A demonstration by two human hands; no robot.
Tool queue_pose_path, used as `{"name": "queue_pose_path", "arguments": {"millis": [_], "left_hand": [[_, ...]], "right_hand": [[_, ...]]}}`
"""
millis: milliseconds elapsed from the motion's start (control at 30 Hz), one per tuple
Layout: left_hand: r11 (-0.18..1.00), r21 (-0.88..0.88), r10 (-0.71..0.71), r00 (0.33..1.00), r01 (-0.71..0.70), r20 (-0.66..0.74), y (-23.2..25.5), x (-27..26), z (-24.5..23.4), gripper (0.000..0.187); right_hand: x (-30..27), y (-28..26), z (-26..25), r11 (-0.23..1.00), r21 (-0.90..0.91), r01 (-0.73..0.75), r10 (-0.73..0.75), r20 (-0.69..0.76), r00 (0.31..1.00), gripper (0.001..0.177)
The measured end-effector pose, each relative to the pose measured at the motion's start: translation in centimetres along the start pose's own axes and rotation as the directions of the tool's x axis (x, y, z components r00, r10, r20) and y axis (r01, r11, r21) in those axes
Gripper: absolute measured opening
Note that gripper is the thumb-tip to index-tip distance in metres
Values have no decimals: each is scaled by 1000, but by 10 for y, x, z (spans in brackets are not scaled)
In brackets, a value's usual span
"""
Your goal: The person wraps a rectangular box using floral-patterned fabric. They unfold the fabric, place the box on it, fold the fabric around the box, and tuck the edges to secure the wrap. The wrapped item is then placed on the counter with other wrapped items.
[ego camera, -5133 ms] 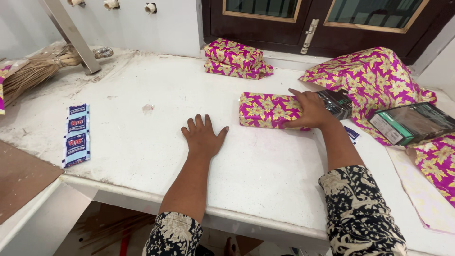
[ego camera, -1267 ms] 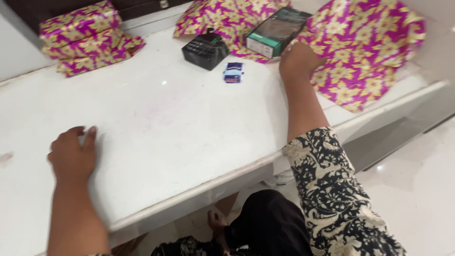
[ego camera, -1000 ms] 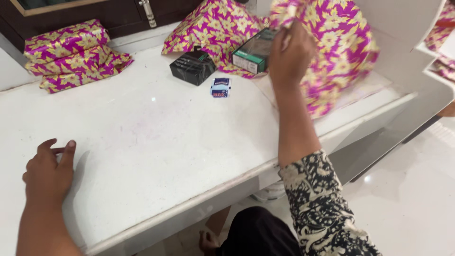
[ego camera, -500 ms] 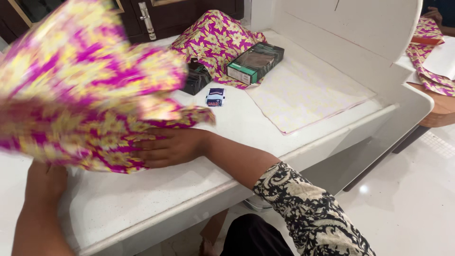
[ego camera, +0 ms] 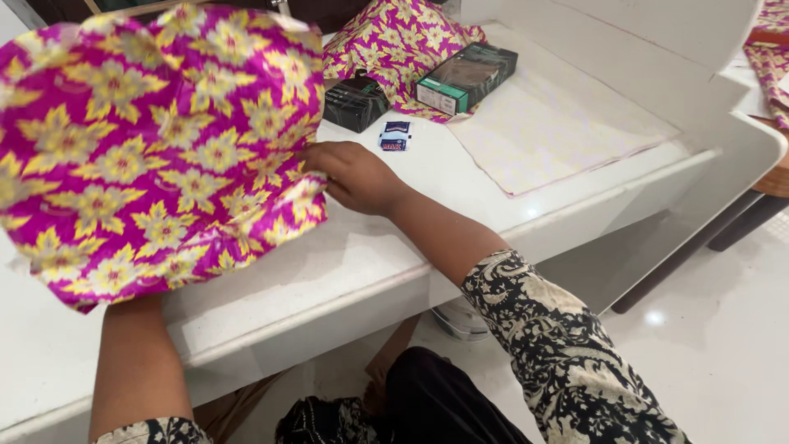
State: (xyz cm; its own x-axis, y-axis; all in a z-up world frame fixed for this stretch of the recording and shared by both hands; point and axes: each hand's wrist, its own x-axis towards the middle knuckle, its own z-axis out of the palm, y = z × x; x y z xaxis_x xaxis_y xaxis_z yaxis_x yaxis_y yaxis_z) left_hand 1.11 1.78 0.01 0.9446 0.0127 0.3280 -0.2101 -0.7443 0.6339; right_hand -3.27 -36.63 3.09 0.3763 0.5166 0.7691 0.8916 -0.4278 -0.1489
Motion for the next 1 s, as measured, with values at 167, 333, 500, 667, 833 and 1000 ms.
{"name": "queue_pose_path", "arguments": {"millis": [167,333,500,667,833,1000], "left_hand": [[997,73,-12,1000,11,4,4,-20,3,64],[975,196,126,986,-103,-110,17,-47,7,66],[864,397,470,780,-310,-414,30,-88,4,85],[825,516,441,834,-232,-332,40,-108,5,89],[751,644,384,890,-146,-246,48,-111,4,88],[894,447,116,944,37,-308,41,-111,0,89]], "right_hand": [[-10,-14,-12,991,63,-115,126,-221,967,36],[-26,-6,-23,971,-84,-224,194,-269,944,31],[-34,-2,-18,924,-353,-148,85,-189,978,30],[-37,3,-15,931,-339,-136,57,-231,971,29],[-46,2,-21,908,-255,-333,217,-393,894,27],[-48,4,-26,904,-194,-380,224,-542,810,31]]}}
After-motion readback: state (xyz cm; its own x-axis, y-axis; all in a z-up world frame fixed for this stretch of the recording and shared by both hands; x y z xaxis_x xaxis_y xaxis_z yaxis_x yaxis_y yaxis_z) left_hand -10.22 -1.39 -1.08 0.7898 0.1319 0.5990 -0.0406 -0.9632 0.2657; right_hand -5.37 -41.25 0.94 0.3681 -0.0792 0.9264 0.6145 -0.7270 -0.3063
